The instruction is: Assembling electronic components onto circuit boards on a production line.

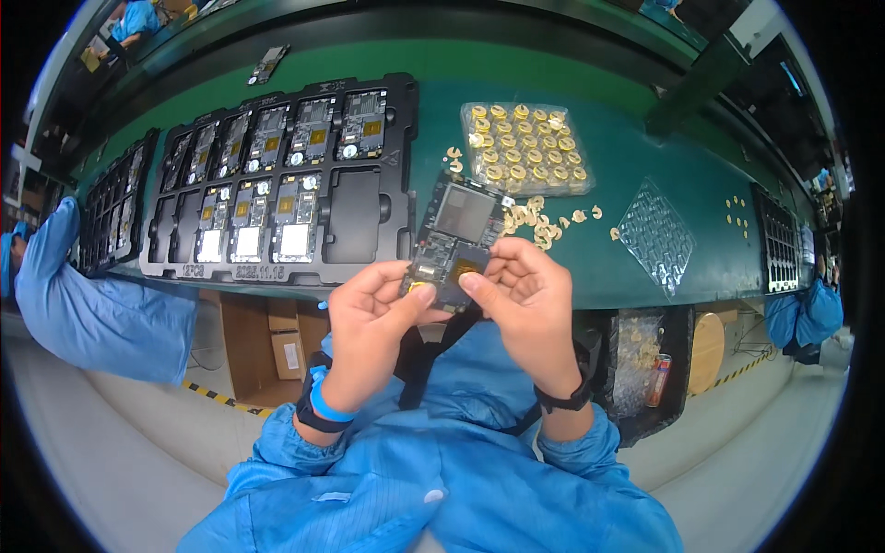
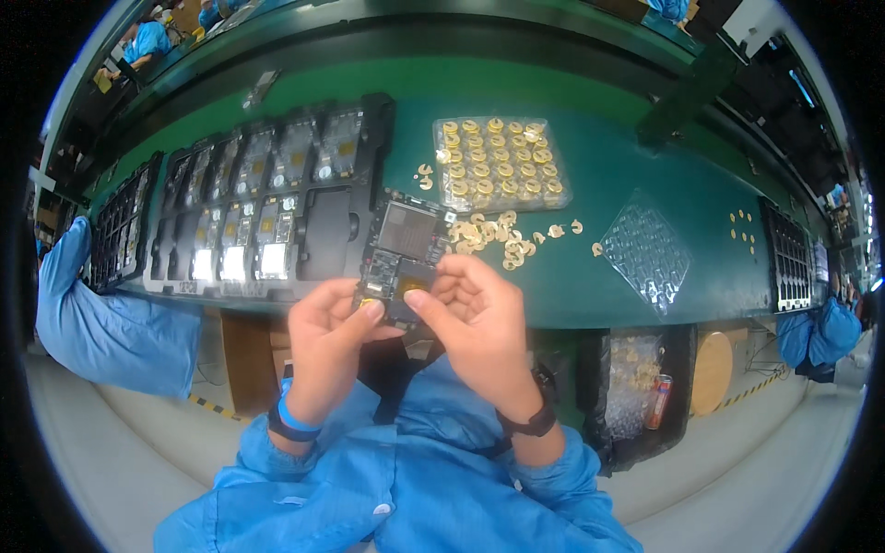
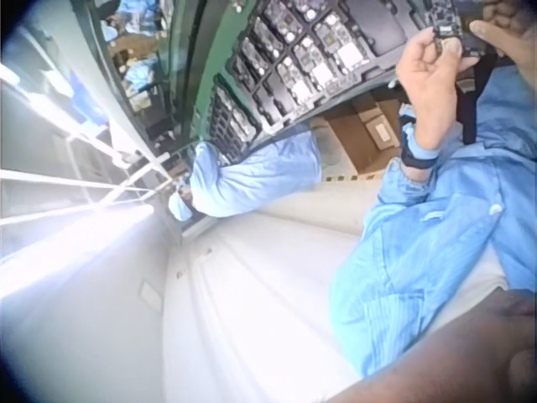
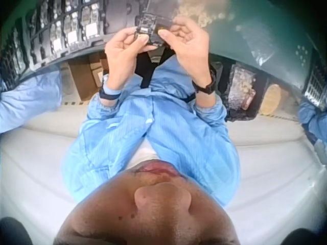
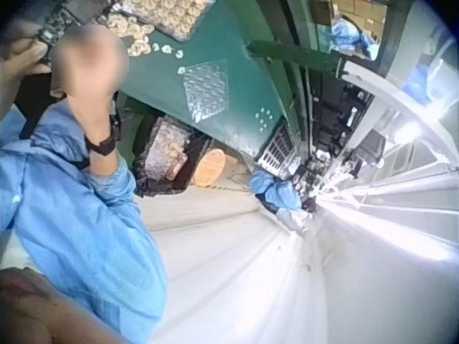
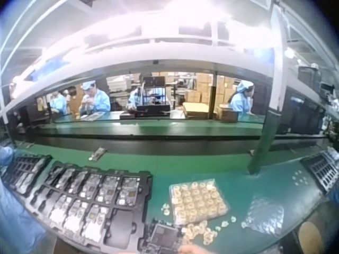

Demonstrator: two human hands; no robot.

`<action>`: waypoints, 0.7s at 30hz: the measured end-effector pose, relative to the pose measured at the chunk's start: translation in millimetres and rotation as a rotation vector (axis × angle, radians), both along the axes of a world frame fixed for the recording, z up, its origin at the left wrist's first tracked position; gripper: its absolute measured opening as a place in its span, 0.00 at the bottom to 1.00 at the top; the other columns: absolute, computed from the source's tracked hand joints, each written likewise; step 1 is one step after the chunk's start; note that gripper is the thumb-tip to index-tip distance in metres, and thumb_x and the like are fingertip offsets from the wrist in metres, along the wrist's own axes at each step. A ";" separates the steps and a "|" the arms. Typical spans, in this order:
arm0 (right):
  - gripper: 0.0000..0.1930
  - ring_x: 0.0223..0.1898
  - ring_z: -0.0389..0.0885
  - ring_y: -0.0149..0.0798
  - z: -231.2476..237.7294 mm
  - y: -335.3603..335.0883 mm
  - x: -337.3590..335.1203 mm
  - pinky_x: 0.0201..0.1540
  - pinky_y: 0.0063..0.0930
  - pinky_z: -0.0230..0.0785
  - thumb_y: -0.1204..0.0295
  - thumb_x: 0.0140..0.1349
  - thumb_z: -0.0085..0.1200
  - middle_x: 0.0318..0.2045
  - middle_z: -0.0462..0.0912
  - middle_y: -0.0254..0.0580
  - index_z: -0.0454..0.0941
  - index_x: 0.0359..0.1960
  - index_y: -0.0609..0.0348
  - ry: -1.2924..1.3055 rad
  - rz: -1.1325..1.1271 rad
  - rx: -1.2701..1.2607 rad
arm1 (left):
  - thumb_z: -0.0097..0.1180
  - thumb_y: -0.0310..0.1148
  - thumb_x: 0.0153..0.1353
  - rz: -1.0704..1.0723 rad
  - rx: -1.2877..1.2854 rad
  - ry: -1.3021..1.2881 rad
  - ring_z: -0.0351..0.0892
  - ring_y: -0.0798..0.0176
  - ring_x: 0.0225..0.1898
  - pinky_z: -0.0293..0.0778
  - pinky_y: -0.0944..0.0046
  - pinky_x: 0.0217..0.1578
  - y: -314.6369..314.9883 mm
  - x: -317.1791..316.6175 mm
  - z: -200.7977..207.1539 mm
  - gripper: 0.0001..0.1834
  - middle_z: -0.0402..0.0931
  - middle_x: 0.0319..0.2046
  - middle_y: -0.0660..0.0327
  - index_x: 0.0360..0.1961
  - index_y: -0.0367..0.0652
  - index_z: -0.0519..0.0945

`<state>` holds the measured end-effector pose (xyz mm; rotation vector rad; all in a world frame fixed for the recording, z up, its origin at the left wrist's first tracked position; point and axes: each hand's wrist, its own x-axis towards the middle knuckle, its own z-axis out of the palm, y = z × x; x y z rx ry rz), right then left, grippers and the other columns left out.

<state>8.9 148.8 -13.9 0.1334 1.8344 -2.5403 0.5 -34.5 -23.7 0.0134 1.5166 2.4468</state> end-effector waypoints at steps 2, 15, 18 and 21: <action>0.13 0.36 0.81 0.21 1.9 14.0 -8.0 0.35 0.16 0.73 0.82 0.67 0.66 0.35 0.84 0.33 0.78 0.51 0.68 0.012 -0.005 0.144 | 0.57 0.18 0.72 -0.048 0.003 -0.002 0.88 0.59 0.51 0.90 0.58 0.49 5.6 -13.3 -4.1 0.13 0.85 0.52 0.46 0.56 0.26 0.77; 0.03 0.26 0.71 0.26 0.0 195.5 -329.2 0.29 0.25 0.62 0.75 0.67 0.67 0.26 0.78 0.28 0.85 0.36 0.57 -0.162 -0.034 0.623 | 0.58 0.26 0.74 -0.181 -0.387 0.253 0.82 0.53 0.63 0.80 0.57 0.61 -57.0 -19.8 92.4 0.23 0.77 0.65 0.47 0.67 0.28 0.74; 0.09 0.27 0.78 0.34 -44.4 253.4 -377.8 0.30 0.31 0.70 0.72 0.62 0.72 0.23 0.80 0.34 0.84 0.27 0.58 -0.215 -0.042 0.709 | 0.62 0.26 0.68 -0.095 -0.419 0.346 0.87 0.50 0.57 0.85 0.55 0.55 -103.1 -1.9 135.9 0.23 0.79 0.62 0.40 0.62 0.25 0.77; 0.10 0.35 0.88 0.48 -63.7 237.6 -384.0 0.43 0.42 0.79 0.72 0.55 0.75 0.28 0.87 0.46 0.85 0.33 0.63 0.058 -0.378 1.296 | 0.61 0.32 0.69 0.100 -0.659 0.511 0.90 0.54 0.48 0.86 0.58 0.47 -144.6 -17.2 165.0 0.23 0.83 0.55 0.42 0.59 0.26 0.79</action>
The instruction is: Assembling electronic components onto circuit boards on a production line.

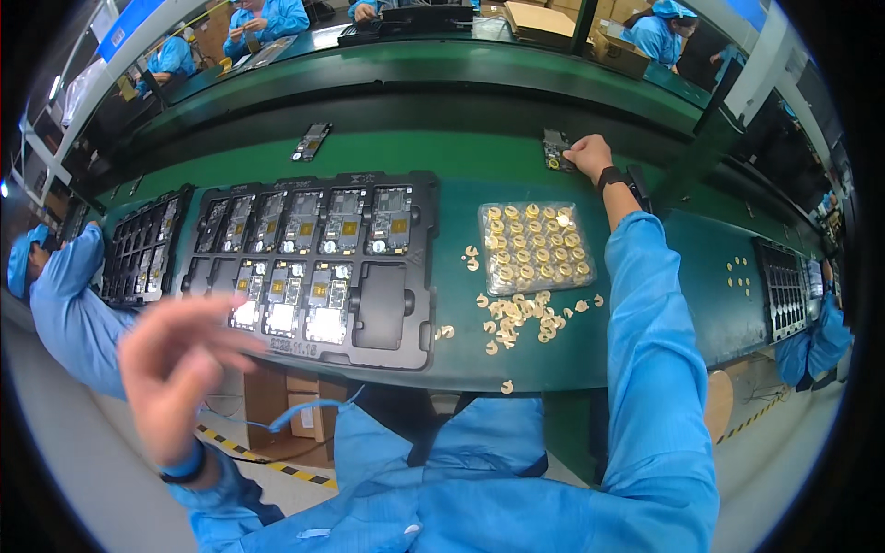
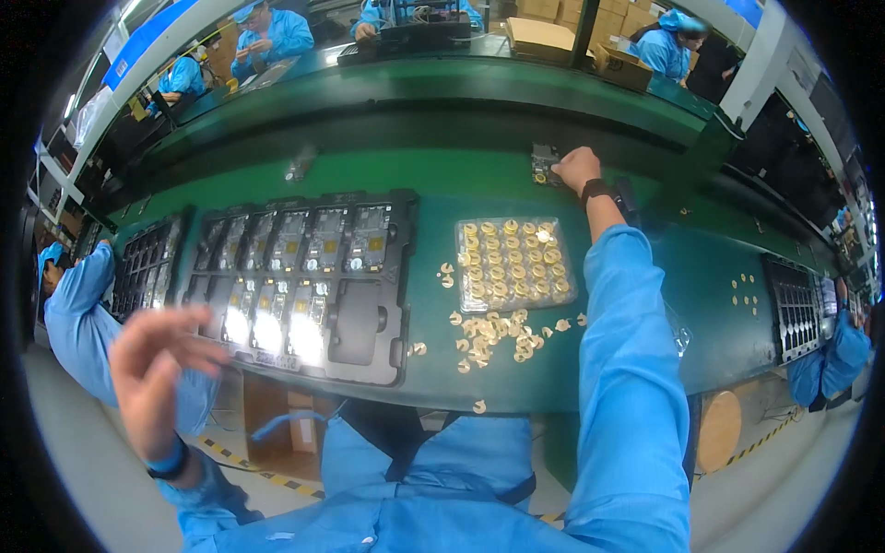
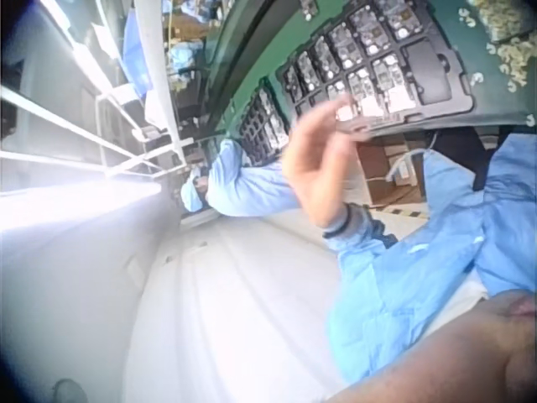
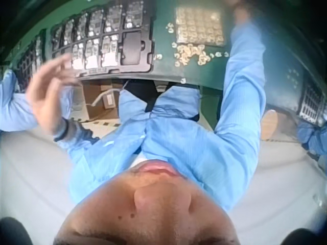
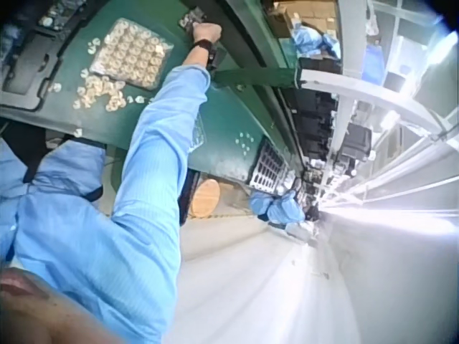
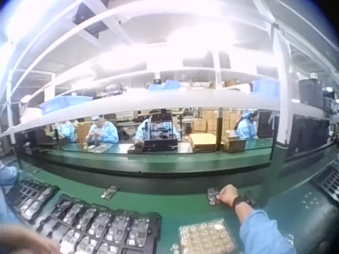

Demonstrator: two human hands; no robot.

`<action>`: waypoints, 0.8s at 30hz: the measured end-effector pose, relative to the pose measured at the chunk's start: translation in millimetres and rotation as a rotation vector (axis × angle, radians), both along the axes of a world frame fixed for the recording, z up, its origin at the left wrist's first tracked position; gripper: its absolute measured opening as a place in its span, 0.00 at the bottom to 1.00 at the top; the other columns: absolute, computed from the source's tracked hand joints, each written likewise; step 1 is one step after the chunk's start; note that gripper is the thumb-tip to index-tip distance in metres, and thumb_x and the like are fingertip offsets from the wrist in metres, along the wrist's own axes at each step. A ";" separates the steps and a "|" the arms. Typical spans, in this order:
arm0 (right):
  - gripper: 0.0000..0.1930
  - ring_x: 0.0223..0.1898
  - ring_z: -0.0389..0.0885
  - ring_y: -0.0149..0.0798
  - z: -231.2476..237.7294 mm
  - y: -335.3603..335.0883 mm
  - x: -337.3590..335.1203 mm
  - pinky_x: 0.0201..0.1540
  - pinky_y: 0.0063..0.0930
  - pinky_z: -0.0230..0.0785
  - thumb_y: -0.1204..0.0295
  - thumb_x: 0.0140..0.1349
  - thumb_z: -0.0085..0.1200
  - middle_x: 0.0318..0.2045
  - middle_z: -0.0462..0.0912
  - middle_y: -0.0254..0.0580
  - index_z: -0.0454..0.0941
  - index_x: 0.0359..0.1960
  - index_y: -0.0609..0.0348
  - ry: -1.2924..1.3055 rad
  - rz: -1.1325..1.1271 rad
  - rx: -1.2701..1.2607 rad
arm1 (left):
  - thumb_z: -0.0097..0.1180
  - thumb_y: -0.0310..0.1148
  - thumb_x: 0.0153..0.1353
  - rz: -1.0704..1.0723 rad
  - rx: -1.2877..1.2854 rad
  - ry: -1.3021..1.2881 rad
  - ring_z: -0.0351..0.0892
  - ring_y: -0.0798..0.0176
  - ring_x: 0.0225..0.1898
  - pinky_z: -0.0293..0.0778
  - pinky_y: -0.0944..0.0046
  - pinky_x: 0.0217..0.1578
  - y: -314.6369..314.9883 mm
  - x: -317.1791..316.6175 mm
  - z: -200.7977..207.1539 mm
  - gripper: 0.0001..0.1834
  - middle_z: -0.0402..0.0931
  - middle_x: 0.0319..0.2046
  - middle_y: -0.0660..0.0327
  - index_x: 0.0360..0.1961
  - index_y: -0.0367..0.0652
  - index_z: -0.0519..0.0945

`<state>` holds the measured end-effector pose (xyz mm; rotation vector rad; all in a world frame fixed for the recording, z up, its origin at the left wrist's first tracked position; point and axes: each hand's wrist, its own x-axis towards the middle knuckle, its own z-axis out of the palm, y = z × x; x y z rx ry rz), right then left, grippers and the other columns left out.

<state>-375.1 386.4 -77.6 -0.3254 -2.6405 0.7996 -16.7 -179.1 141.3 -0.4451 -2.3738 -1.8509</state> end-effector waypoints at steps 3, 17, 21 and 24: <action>0.10 0.35 0.90 0.47 11.8 10.8 24.4 0.43 0.40 0.80 0.73 0.56 0.72 0.32 0.89 0.51 0.87 0.37 0.64 0.253 0.019 0.299 | 0.59 0.35 0.72 0.153 -0.163 0.029 0.89 0.61 0.41 0.83 0.65 0.41 -14.9 -76.8 15.3 0.20 0.85 0.51 0.50 0.57 0.31 0.81; 0.11 0.46 0.83 0.60 71.6 -77.2 199.5 0.53 0.47 0.77 0.76 0.65 0.62 0.42 0.84 0.55 0.86 0.47 0.67 -0.040 0.513 0.217 | 0.63 0.28 0.56 0.529 -0.528 0.207 0.88 0.42 0.53 0.80 0.51 0.58 35.4 -380.3 -199.8 0.20 0.88 0.48 0.41 0.50 0.32 0.87; 0.10 0.41 0.85 0.52 74.3 -72.4 203.2 0.47 0.41 0.78 0.78 0.65 0.62 0.38 0.85 0.52 0.86 0.46 0.68 -0.040 0.478 0.068 | 0.61 0.26 0.59 0.333 -0.430 0.423 0.87 0.44 0.53 0.79 0.54 0.58 98.2 -312.4 -162.8 0.17 0.88 0.47 0.43 0.48 0.30 0.86; 0.06 0.37 0.86 0.38 98.0 -86.7 215.6 0.41 0.34 0.78 0.78 0.67 0.62 0.36 0.87 0.44 0.86 0.42 0.68 -0.063 0.518 -0.299 | 0.62 0.26 0.65 0.002 -0.152 0.195 0.89 0.60 0.44 0.82 0.62 0.48 132.3 -242.3 -131.0 0.13 0.90 0.42 0.51 0.48 0.32 0.87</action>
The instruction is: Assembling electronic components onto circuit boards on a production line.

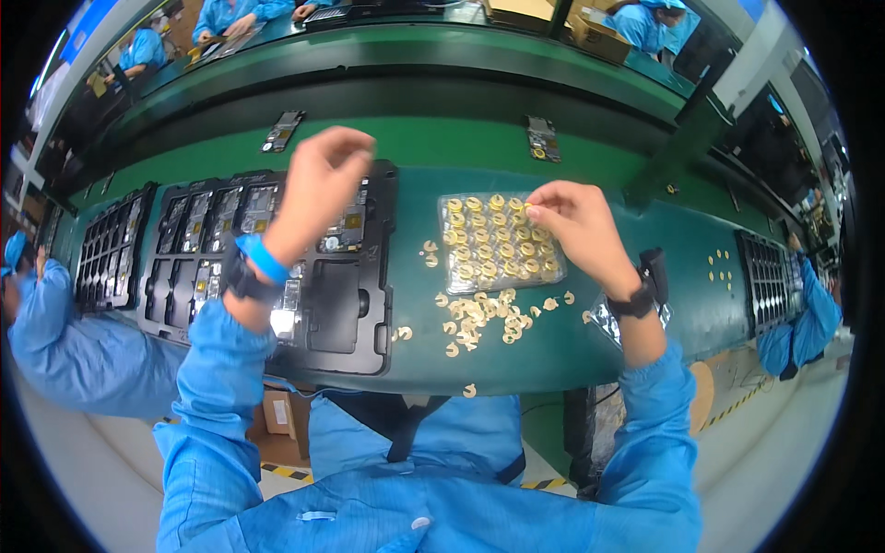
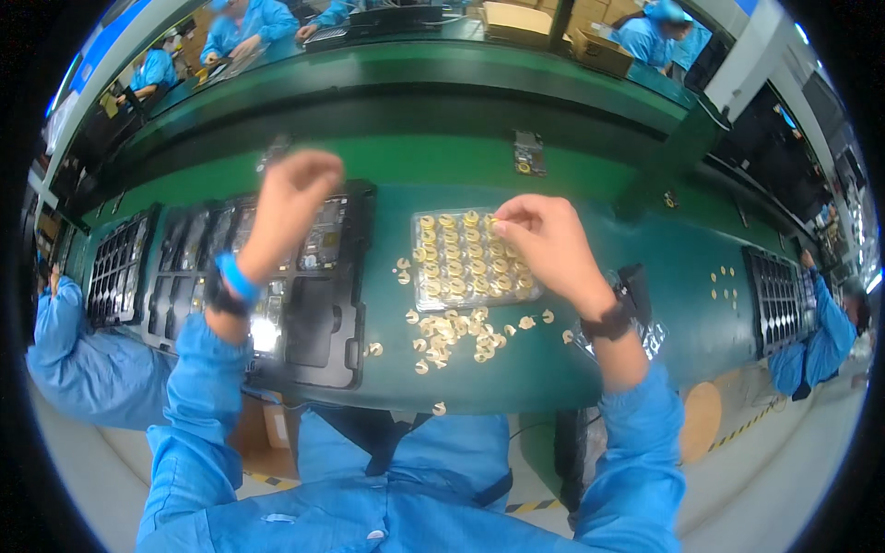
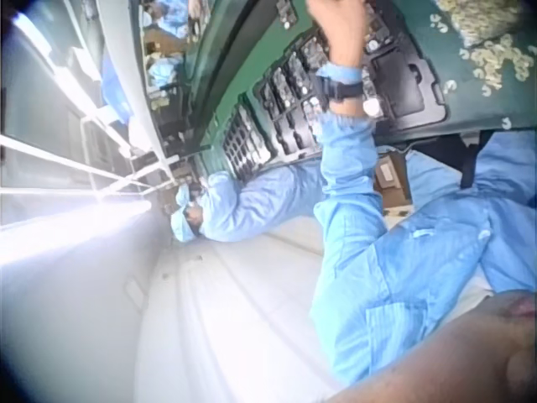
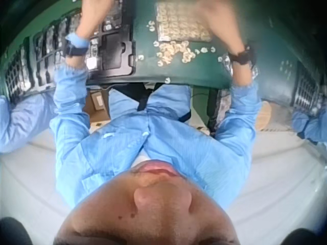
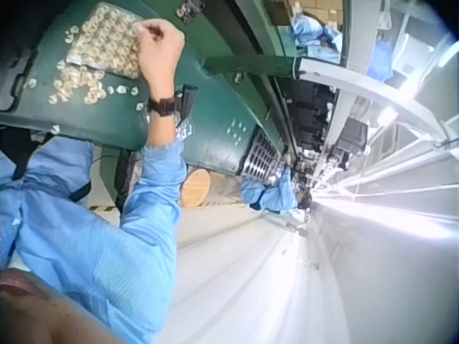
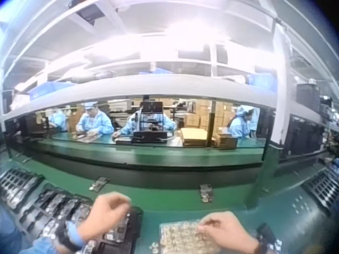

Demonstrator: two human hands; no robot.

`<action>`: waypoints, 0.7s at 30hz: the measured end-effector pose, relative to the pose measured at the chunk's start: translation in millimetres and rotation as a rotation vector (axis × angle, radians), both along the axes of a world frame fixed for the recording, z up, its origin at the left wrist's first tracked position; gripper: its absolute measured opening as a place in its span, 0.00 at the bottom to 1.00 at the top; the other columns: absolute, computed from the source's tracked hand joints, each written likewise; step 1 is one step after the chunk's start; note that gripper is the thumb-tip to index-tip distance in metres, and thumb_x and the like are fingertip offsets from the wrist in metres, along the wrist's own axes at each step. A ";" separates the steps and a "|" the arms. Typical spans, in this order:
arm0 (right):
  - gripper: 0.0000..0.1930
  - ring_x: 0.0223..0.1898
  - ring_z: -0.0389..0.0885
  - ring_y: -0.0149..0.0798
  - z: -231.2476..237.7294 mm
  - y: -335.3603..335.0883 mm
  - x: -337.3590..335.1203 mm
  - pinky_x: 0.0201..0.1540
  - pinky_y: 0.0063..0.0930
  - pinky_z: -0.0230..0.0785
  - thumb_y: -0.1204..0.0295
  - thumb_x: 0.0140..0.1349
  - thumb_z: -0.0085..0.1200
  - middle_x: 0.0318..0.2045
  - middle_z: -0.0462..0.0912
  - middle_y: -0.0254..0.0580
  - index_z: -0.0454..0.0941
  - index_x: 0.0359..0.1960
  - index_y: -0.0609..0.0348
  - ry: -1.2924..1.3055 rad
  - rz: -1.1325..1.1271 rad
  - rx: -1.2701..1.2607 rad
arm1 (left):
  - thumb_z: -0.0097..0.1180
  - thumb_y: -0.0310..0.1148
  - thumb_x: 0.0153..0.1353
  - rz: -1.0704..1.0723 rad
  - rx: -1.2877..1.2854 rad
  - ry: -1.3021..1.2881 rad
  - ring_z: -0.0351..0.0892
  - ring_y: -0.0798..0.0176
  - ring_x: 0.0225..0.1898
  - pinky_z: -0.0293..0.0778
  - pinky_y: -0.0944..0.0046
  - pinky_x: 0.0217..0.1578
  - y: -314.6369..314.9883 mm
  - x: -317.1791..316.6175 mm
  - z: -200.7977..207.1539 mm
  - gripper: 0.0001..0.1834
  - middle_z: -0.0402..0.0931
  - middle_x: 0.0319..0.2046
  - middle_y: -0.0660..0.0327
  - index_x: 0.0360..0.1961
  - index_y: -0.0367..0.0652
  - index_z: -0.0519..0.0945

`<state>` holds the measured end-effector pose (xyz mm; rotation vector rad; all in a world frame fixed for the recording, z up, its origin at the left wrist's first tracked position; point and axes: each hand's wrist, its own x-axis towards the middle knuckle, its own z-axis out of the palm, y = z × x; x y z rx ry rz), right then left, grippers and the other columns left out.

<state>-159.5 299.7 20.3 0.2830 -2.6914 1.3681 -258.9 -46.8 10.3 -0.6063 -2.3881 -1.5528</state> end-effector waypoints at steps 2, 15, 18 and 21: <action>0.04 0.35 0.85 0.30 14.6 -19.9 16.6 0.39 0.29 0.77 0.78 0.68 0.63 0.36 0.88 0.39 0.86 0.40 0.67 -0.140 0.049 -0.278 | 0.62 0.27 0.69 -0.263 0.203 -0.263 0.88 0.69 0.39 0.81 0.68 0.40 24.3 60.8 18.4 0.12 0.89 0.39 0.58 0.49 0.32 0.86; 0.08 0.42 0.86 0.30 24.2 -120.6 107.2 0.46 0.24 0.79 0.80 0.74 0.58 0.43 0.87 0.42 0.82 0.51 0.69 -0.079 0.212 -0.750 | 0.61 0.19 0.71 -0.320 0.664 -0.376 0.86 0.67 0.42 0.83 0.68 0.39 35.6 194.6 13.1 0.17 0.86 0.41 0.57 0.61 0.33 0.83; 0.07 0.42 0.87 0.33 16.8 -127.3 106.9 0.46 0.26 0.78 0.81 0.71 0.61 0.44 0.88 0.46 0.86 0.47 0.70 0.075 0.221 -0.621 | 0.61 0.18 0.71 -0.241 0.565 -0.284 0.85 0.68 0.41 0.82 0.69 0.38 29.8 196.7 12.8 0.14 0.85 0.41 0.57 0.56 0.33 0.86; 0.07 0.41 0.87 0.35 20.6 -127.4 107.4 0.46 0.27 0.78 0.81 0.68 0.63 0.44 0.88 0.47 0.88 0.45 0.69 0.223 0.224 -0.434 | 0.62 0.18 0.70 -0.204 0.550 -0.154 0.84 0.69 0.40 0.83 0.70 0.37 28.8 197.9 8.2 0.11 0.83 0.41 0.58 0.51 0.34 0.88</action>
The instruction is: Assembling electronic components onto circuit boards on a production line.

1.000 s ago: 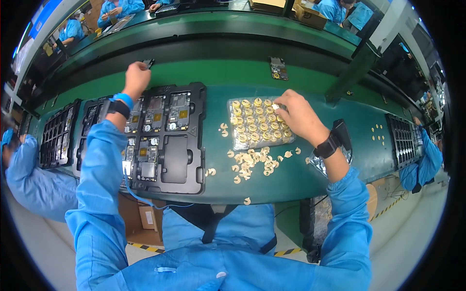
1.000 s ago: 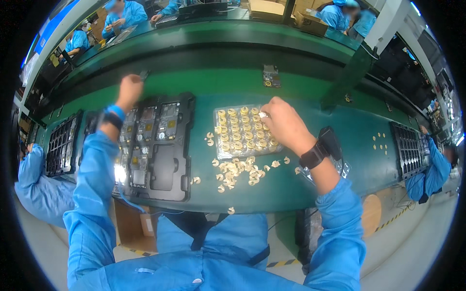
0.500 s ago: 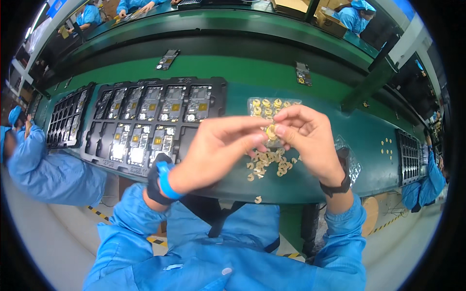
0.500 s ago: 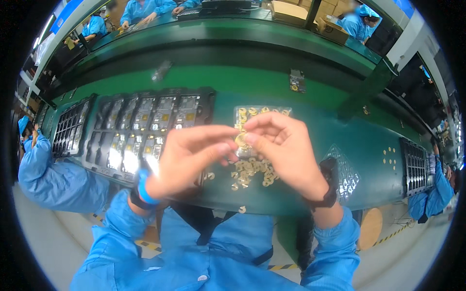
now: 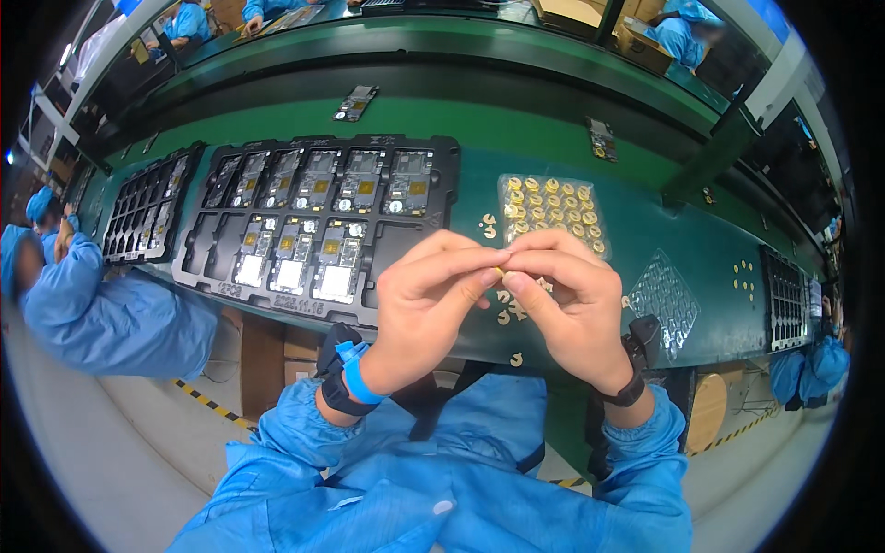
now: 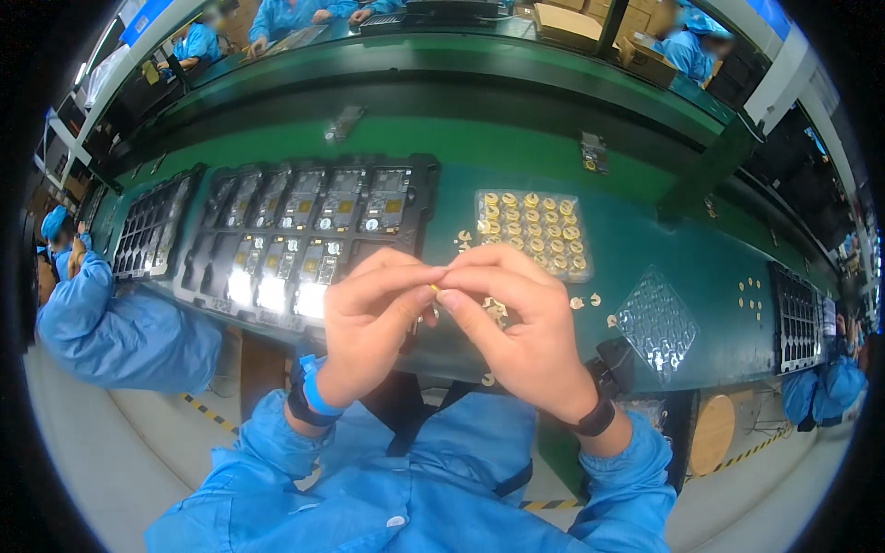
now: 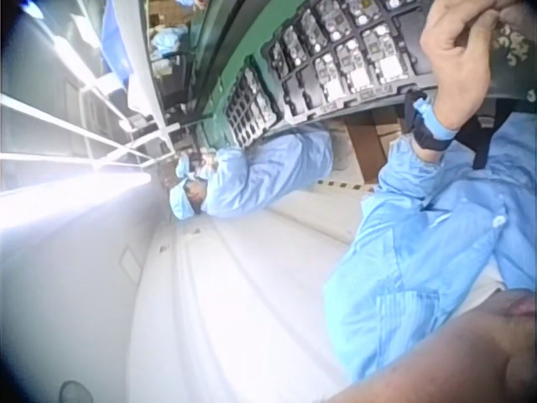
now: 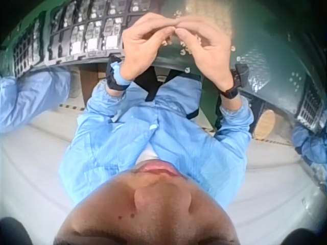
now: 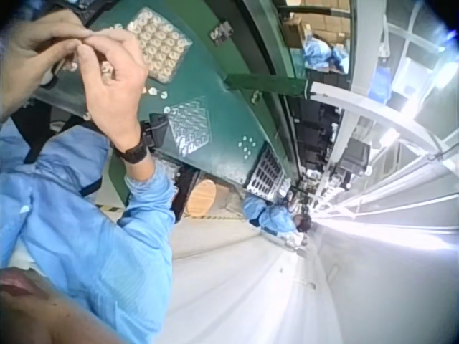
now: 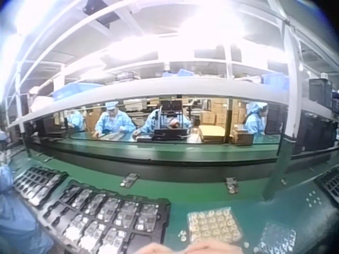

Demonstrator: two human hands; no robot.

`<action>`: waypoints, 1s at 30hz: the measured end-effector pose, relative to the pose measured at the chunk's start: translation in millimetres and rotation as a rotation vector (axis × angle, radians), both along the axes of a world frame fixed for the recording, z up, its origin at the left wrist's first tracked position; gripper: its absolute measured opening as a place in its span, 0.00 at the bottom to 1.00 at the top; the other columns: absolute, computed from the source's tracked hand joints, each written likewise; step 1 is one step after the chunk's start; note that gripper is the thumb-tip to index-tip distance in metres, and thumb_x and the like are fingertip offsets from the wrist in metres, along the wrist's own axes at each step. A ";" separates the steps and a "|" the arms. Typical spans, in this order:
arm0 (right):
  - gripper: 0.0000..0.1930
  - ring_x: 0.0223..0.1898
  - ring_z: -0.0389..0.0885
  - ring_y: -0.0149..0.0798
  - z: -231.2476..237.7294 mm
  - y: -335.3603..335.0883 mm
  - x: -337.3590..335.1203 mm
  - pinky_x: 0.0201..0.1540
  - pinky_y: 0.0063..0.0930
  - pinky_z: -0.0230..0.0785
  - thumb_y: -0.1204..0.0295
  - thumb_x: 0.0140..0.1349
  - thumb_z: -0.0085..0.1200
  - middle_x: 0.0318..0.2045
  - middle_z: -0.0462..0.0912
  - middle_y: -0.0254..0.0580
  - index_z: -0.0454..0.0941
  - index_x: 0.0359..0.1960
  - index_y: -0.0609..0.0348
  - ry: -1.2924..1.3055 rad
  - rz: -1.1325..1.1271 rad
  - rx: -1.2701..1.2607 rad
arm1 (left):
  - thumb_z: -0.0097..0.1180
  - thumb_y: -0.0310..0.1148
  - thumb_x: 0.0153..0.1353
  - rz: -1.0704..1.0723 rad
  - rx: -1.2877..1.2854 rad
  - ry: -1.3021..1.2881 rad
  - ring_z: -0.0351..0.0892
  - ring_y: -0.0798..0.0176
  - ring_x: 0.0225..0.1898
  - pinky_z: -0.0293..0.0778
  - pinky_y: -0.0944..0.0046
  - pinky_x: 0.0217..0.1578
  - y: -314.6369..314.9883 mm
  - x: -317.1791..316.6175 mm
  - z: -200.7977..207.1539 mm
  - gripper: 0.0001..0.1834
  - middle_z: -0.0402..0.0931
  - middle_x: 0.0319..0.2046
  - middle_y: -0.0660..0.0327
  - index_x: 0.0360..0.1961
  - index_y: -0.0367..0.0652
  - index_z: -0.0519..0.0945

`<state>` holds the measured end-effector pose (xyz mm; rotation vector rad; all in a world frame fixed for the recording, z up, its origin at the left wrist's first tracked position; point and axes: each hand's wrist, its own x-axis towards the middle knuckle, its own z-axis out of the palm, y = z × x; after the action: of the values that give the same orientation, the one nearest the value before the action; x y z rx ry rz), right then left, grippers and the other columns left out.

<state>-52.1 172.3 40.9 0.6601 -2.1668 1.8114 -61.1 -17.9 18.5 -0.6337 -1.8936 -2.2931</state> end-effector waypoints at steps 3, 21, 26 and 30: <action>0.08 0.41 0.88 0.36 4.4 -0.7 2.6 0.46 0.27 0.79 0.81 0.66 0.64 0.43 0.89 0.48 0.88 0.45 0.68 0.017 0.003 0.056 | 0.63 0.18 0.69 0.035 0.031 0.053 0.84 0.69 0.40 0.83 0.70 0.37 0.0 -0.6 -3.8 0.10 0.83 0.41 0.57 0.49 0.33 0.89; 0.05 0.32 0.87 0.35 -14.7 4.9 6.9 0.36 0.27 0.77 0.81 0.63 0.64 0.33 0.88 0.43 0.85 0.40 0.65 -0.012 -0.066 0.073 | 0.64 0.16 0.67 -0.008 -0.068 0.064 0.87 0.64 0.39 0.85 0.68 0.38 -0.4 -1.9 -9.9 0.10 0.85 0.42 0.54 0.48 0.30 0.88; 0.06 0.26 0.81 0.30 -20.7 1.8 9.3 0.30 0.26 0.71 0.81 0.60 0.65 0.29 0.84 0.39 0.83 0.37 0.62 0.078 -0.183 0.168 | 0.63 0.17 0.68 -0.005 -0.047 0.025 0.87 0.63 0.42 0.84 0.68 0.39 10.2 3.7 -14.7 0.13 0.83 0.47 0.52 0.53 0.29 0.86; 0.07 0.23 0.75 0.27 -24.0 2.6 9.3 0.27 0.24 0.67 0.82 0.58 0.65 0.28 0.82 0.36 0.82 0.37 0.60 0.117 -0.214 0.204 | 0.61 0.17 0.70 -0.113 -0.051 -0.018 0.87 0.62 0.44 0.85 0.66 0.42 7.2 2.5 -13.3 0.14 0.82 0.48 0.52 0.56 0.28 0.84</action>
<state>-42.8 174.9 17.0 0.5367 -2.2649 1.4242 -58.6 -10.8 5.2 -0.7472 -1.9786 -2.3314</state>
